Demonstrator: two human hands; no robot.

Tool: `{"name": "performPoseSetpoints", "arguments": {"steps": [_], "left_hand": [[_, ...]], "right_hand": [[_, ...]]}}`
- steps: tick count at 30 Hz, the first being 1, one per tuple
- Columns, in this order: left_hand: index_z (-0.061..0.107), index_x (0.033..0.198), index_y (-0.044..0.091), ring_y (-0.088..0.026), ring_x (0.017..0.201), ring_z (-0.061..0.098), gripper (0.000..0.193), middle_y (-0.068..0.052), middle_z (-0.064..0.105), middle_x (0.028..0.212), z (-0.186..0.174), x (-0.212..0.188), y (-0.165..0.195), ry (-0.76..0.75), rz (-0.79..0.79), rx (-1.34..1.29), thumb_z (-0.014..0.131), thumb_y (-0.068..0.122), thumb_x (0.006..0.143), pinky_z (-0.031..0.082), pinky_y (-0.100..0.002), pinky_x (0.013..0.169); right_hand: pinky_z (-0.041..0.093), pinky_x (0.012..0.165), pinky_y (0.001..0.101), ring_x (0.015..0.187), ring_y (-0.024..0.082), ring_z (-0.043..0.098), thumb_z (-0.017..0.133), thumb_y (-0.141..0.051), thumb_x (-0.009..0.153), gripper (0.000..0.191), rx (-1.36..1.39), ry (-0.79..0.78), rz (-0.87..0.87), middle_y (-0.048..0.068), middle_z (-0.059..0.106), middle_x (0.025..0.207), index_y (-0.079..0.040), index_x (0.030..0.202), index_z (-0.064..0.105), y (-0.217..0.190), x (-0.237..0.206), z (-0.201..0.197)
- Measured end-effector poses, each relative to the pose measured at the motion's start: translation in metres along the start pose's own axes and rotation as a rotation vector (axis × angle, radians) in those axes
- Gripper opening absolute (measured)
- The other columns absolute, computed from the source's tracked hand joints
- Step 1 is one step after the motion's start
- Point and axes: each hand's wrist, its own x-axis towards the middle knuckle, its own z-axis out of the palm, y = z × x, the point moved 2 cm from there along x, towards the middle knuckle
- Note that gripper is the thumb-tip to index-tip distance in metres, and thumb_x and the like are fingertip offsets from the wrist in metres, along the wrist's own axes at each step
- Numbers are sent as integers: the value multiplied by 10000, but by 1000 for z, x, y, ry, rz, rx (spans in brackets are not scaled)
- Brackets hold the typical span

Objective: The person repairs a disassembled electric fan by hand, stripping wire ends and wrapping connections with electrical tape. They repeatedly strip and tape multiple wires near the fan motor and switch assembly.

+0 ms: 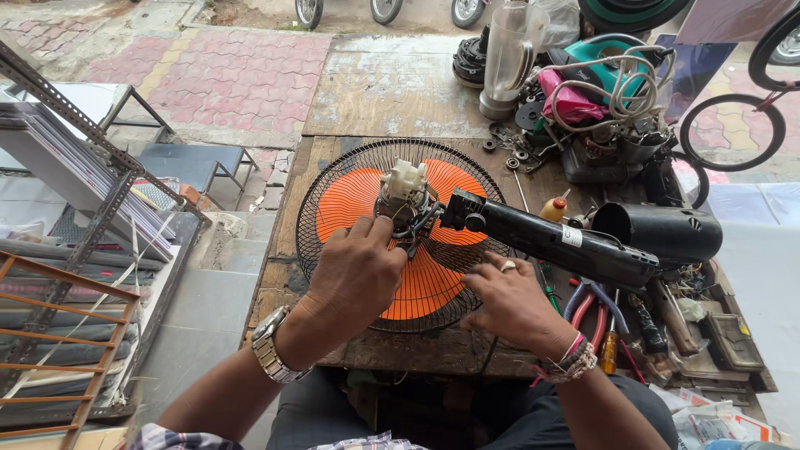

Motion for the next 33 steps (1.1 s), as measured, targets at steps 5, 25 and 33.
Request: {"name": "performPoseSetpoints", "arguments": {"steps": [5,25,33], "left_hand": [[703,692,57,-205,819,584,152,-91,612,869,-4,5,15,-164,106,93,763,172,771,483,-342,600],[714,742,68,-220,743,634,178,-41,641,733,-18,1,23,-220,215,-685,761,236,780,514,-393,664],[747,905,16,-128,808,666,88,-40,690,877,-2,-35,37,-167,2,-1594,756,97,873,539,-266,727]], "right_hand": [[369,1193,452,1444,272,477,824,-471,802,627,314,653,-257,35,623,1412,-151,1308,638,-20,-3,-6],[459,841,413,926,257,610,730,-141,886,136,495,483,-687,54,631,961,-68,942,629,-34,-35,-22],[456,639,338,714,189,560,689,-167,960,218,1137,175,-773,64,574,802,-24,803,641,-34,-50,-18]]}}
